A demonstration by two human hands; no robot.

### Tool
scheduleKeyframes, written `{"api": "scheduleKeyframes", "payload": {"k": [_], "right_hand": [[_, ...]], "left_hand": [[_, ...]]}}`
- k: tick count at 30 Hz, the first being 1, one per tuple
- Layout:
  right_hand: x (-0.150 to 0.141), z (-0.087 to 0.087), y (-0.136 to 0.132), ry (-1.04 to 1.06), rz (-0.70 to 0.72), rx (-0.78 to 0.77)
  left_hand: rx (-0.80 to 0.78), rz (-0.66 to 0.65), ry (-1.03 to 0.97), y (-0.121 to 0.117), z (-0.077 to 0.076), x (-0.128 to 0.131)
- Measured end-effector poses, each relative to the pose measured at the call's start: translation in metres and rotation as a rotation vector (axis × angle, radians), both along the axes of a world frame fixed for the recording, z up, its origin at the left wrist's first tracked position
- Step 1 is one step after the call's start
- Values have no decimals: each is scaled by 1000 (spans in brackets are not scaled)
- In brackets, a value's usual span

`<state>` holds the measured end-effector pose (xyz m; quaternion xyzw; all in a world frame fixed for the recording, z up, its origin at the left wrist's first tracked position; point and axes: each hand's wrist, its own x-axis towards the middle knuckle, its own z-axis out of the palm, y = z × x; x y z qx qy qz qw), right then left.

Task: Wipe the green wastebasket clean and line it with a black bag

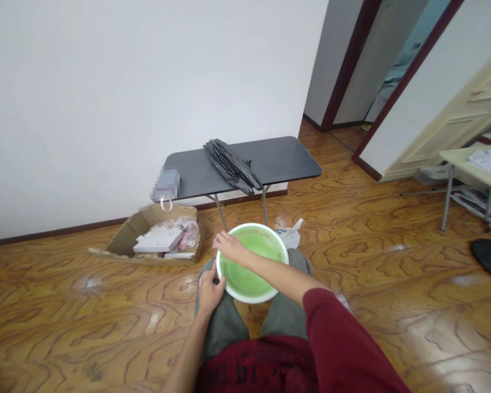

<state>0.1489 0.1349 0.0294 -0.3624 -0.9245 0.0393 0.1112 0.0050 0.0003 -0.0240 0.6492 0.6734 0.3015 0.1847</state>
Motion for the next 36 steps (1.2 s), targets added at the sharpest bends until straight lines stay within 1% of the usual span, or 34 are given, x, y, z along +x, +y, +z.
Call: {"api": "scheduleKeyframes", "payload": {"k": [2,5,7,11,14,16,19,21,23,26,29,33,36], "right_hand": [[-7,-2,-6,-32,60,10],[0,-1,-4,-45,78,30],[15,2,4,-29,19,25],[54,8,27,46,-212,-39],[86,6,34,96,-338,-66],[107,3,30,108,-377,-56],[133,-3,18,83,-403,-27],[145,-5,9,74,-440,-26],[151,-7,2,88,-499,-38],[146,-10,0,121,-562,-42],[125,-11,7,158,-556,-24],[82,-7,17,161,-491,-32],[46,-2,15,140,-376,-38]], "left_hand": [[-4,-5,3,0,0,0],[-7,-2,10,-1,-1,0],[-5,2,6,-1,-1,0],[4,4,-15,-1,0,1],[-5,5,-23,0,2,1],[-12,7,-25,0,3,1],[-15,6,-26,0,4,1],[-13,4,-27,0,4,1],[-15,2,-25,1,3,1],[-18,-3,-17,2,3,1],[-18,1,-14,2,3,2],[-22,-1,-11,1,4,2],[-21,0,4,0,4,2]]}}
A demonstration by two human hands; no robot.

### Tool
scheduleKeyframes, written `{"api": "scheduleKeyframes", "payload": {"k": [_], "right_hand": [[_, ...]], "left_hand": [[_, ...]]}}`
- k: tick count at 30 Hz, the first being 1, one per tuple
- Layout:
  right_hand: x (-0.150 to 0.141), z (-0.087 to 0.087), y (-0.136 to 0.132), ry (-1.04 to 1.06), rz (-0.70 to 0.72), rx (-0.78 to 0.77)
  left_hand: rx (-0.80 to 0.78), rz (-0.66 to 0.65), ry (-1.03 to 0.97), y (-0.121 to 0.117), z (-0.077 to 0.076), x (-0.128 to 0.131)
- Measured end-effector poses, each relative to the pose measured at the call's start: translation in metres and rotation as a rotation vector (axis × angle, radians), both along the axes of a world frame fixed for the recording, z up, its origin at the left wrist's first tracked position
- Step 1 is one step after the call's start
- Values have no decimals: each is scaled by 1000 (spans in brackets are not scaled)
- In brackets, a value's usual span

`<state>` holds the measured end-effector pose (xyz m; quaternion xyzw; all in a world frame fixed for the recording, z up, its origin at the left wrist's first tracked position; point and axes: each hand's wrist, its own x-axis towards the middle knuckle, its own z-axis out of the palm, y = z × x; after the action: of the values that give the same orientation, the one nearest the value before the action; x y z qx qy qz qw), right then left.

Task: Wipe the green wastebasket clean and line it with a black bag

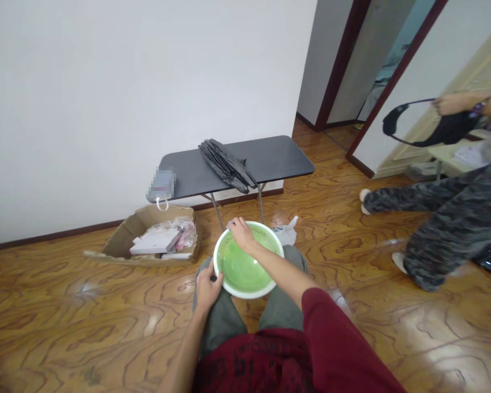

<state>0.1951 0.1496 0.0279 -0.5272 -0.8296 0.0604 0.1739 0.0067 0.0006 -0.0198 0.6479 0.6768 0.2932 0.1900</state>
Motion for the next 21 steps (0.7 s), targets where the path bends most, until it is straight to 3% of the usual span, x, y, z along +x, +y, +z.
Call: {"api": "scheduleKeyframes", "payload": {"k": [4,8,10,15,19,21], "right_hand": [[-36,3,-17,-24,257,7],[-43,6,-24,-65,393,0],[-35,10,-19,-62,340,-10],[2,10,-9,103,-81,-44],[15,-16,-32,246,-180,-32],[12,-34,-44,253,-207,-97]], "left_hand": [[14,-4,9,0,-2,-1],[28,-9,17,0,-4,-1],[25,-8,25,0,-5,-1],[18,-10,27,0,-4,-2],[29,-16,11,0,-5,-3],[36,-12,5,0,-5,-3]]}}
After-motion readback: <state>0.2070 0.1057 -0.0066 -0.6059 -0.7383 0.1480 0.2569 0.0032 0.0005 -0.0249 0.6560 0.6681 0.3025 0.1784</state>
